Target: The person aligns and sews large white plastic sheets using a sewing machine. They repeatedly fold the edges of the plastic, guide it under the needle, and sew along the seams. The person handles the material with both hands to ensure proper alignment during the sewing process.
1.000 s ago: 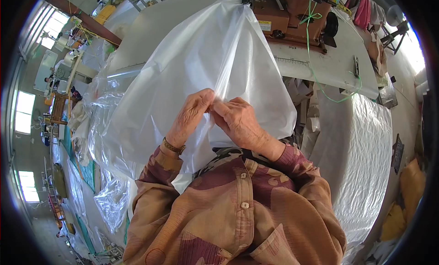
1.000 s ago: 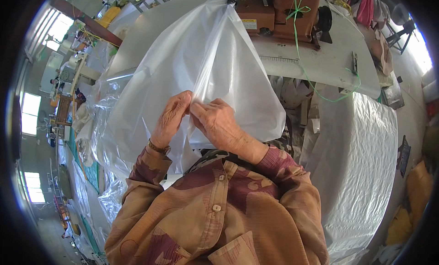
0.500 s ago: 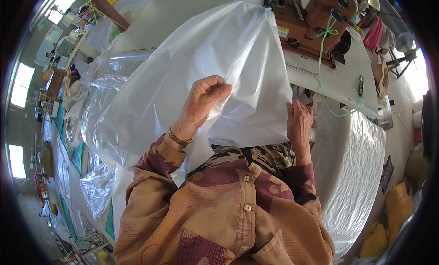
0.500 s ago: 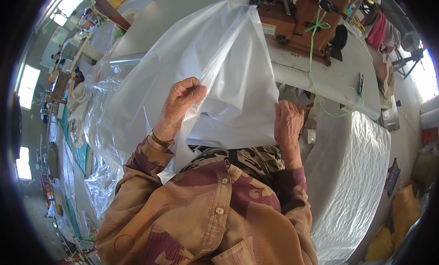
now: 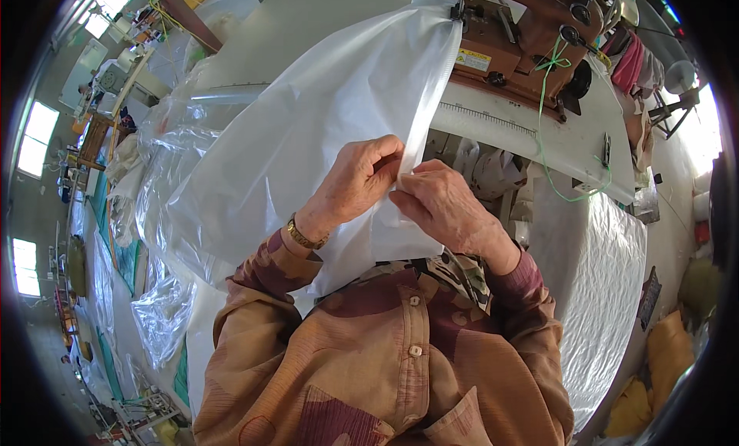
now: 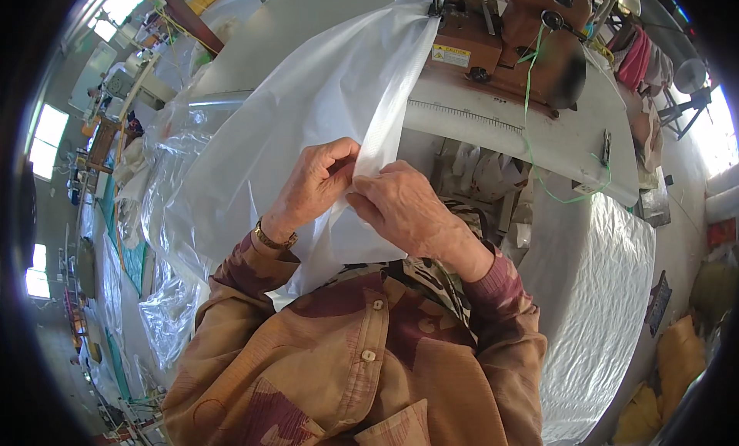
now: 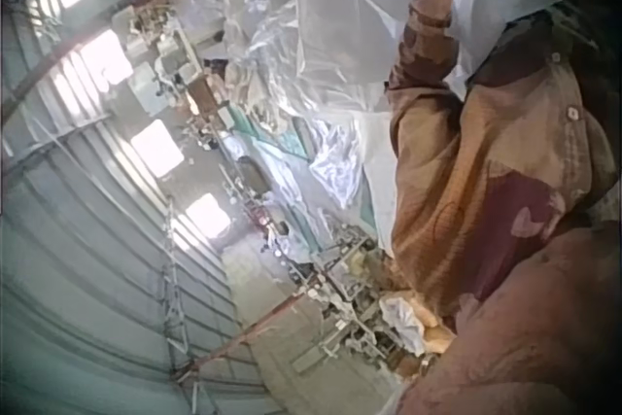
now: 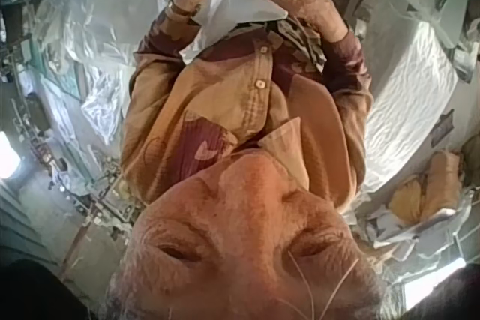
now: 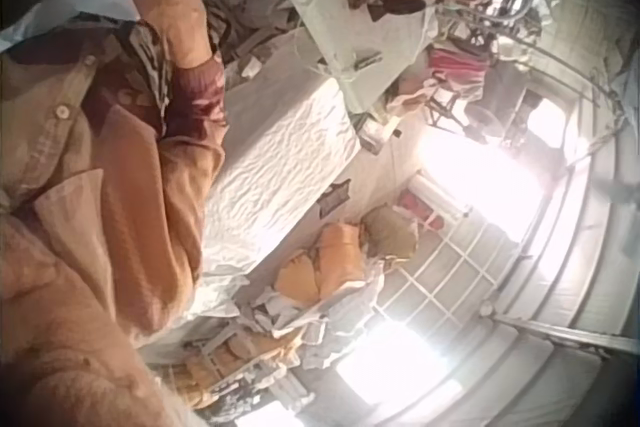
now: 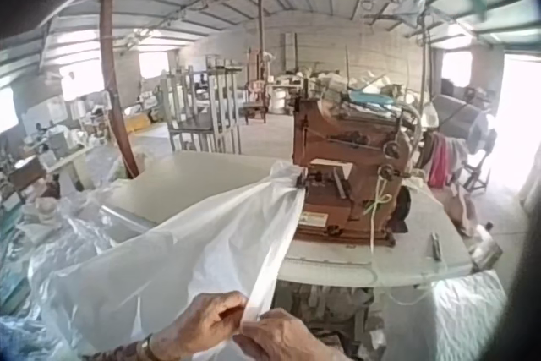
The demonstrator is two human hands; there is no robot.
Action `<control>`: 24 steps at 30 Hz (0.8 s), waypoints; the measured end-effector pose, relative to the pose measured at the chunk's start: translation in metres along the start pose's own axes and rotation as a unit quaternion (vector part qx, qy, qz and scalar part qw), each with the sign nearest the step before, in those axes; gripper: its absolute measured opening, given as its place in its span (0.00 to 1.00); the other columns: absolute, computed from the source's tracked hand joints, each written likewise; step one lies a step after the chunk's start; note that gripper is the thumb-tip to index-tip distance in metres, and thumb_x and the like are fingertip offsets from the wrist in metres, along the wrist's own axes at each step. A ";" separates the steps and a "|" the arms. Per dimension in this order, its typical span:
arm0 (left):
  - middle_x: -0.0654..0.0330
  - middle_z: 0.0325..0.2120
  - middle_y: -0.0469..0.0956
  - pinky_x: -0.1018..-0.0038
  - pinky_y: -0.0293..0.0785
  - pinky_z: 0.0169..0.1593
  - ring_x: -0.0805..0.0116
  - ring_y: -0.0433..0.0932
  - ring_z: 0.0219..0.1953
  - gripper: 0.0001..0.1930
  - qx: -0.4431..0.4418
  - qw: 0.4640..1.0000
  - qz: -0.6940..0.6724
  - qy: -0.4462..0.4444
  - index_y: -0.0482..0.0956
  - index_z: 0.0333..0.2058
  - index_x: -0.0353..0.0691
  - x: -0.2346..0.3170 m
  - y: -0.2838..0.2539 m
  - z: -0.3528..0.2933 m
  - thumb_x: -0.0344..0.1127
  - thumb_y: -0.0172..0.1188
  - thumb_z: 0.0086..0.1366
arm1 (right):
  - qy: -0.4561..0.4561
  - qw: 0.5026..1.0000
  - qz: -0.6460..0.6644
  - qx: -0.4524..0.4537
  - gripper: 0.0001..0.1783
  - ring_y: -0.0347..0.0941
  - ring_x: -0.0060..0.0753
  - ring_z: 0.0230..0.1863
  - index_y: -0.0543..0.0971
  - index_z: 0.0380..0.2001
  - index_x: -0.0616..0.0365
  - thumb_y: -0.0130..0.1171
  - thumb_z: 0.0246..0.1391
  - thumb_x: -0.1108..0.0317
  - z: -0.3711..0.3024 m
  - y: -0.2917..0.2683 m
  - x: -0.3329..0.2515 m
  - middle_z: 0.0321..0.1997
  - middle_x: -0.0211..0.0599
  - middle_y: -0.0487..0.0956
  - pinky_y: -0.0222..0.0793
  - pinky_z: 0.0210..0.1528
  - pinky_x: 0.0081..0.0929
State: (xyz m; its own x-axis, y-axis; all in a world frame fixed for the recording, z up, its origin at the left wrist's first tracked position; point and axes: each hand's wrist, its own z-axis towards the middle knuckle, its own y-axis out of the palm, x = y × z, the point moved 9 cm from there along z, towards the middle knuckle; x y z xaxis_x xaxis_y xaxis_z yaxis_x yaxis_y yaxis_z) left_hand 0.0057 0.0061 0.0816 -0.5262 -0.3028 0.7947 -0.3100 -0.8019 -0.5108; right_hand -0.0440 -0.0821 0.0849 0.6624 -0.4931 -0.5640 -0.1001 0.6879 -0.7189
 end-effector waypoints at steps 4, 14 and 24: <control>0.50 0.21 0.71 0.71 0.64 0.28 0.62 0.61 0.21 0.01 -0.011 1.000 -0.006 0.006 0.73 0.34 0.32 -0.005 -0.005 0.000 0.23 0.55 0.66 | -0.010 0.999 -0.018 -0.027 0.08 0.75 0.48 0.25 0.77 0.27 0.59 0.61 0.56 0.67 0.007 0.009 -0.007 0.16 0.40 0.75 0.69 0.49 0.40; 0.73 0.21 0.73 0.85 0.60 0.27 0.88 0.66 0.25 0.06 0.009 0.988 -0.065 -0.139 0.78 0.33 0.34 -0.036 -0.035 -0.006 0.30 0.61 0.67 | -0.004 0.974 0.134 0.185 0.12 0.77 0.37 0.33 0.77 0.31 0.58 0.66 0.54 0.61 0.002 0.000 0.013 0.26 0.33 0.79 0.67 0.49 0.36; 0.61 0.19 0.77 0.77 0.67 0.26 0.79 0.68 0.20 0.06 -0.136 0.982 0.129 0.001 0.78 0.32 0.33 0.068 -0.066 0.061 0.29 0.63 0.63 | 0.042 0.965 0.251 -0.060 0.30 0.65 0.49 0.64 0.70 0.58 0.60 0.62 0.52 0.66 0.127 0.127 0.052 0.58 0.55 0.72 0.62 0.63 0.40</control>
State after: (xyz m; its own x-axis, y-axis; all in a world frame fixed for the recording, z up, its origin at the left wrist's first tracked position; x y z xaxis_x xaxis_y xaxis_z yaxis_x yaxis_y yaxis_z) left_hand 0.0388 0.0070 0.1892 -0.6165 -0.4767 0.6267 -0.3662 -0.5310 -0.7642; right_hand 0.0719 0.0471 0.0160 0.4459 -0.1593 -0.8808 -0.4814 0.7869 -0.3860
